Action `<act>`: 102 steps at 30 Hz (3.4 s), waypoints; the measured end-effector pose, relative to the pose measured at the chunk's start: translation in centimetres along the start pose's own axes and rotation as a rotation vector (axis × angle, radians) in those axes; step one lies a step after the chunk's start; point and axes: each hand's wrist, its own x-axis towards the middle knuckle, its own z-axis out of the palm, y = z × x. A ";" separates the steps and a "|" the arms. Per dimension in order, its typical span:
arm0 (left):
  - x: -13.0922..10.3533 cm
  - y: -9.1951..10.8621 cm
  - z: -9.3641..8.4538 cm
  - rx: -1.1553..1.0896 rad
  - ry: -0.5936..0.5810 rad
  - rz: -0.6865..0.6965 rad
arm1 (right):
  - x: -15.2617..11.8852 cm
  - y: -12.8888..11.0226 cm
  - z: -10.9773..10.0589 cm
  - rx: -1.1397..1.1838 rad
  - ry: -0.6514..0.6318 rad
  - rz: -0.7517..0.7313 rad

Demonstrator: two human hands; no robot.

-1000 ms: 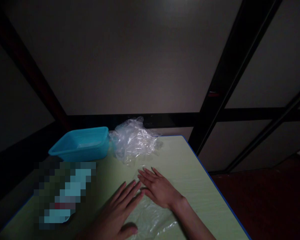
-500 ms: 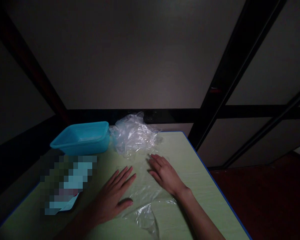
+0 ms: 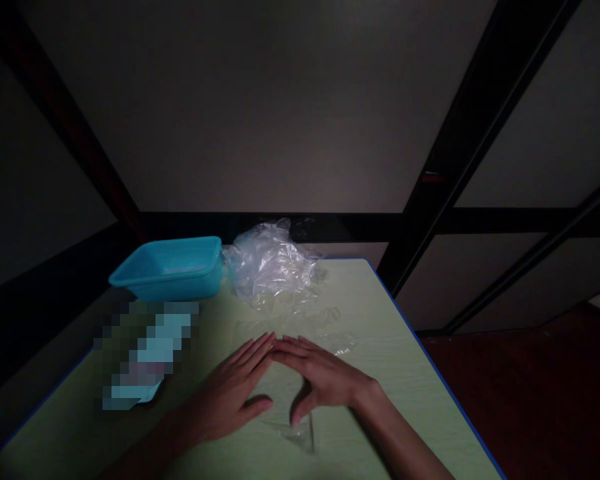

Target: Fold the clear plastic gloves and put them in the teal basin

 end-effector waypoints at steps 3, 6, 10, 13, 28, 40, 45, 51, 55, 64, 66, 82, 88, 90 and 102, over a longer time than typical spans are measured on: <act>0.0 0.0 -0.2 0.001 -0.032 -0.008 | -0.2 0.5 -0.2 0.022 -0.043 0.019; 0.1 0.2 -0.4 -0.014 -0.050 -0.010 | -0.5 0.6 -0.4 0.032 -0.080 0.034; 0.2 0.4 -0.7 -0.011 -0.080 -0.035 | -0.9 0.7 -0.3 0.014 -0.119 0.064; 0.2 0.5 -0.9 0.002 -0.104 -0.047 | -1.0 0.8 -0.1 -0.021 -0.151 0.095; 0.0 0.0 -0.5 -0.017 -0.115 -0.022 | -2.6 0.2 -1.8 -0.042 -0.305 0.113; -2.0 -2.8 -0.7 -0.378 0.286 0.168 | -3.4 -1.8 2.1 -0.179 -0.152 -0.204; -1.7 -3.1 -0.3 -0.400 0.324 0.220 | -3.1 -2.3 2.0 -0.152 -0.145 -0.226; -2.6 -3.6 -0.1 -0.388 0.243 0.336 | -3.2 -1.7 1.4 0.074 0.077 -0.171; -2.8 -3.4 -0.2 -0.314 0.220 0.333 | -3.5 -1.7 0.4 0.276 0.191 -0.200; -3.6 -1.5 -2.8 -0.420 0.172 0.098 | -4.7 -2.7 -1.9 0.770 0.243 -0.265; -3.9 -0.6 -4.0 -0.567 0.135 0.095 | -5.0 -3.3 -2.6 0.944 0.207 -0.303; 0.9 -2.9 -3.8 -1.263 0.123 -0.551 | -0.9 3.5 -3.7 1.153 0.510 0.453; 1.8 -4.6 -1.7 -1.060 0.227 -0.625 | -1.3 4.4 -2.5 0.848 0.558 0.385; 1.8 -4.8 -1.5 -0.969 0.283 -0.632 | -1.4 4.6 -2.4 0.788 0.583 0.368; -0.2 -3.5 -0.7 -0.145 0.379 0.037 | -1.0 5.0 -1.8 0.437 0.710 0.306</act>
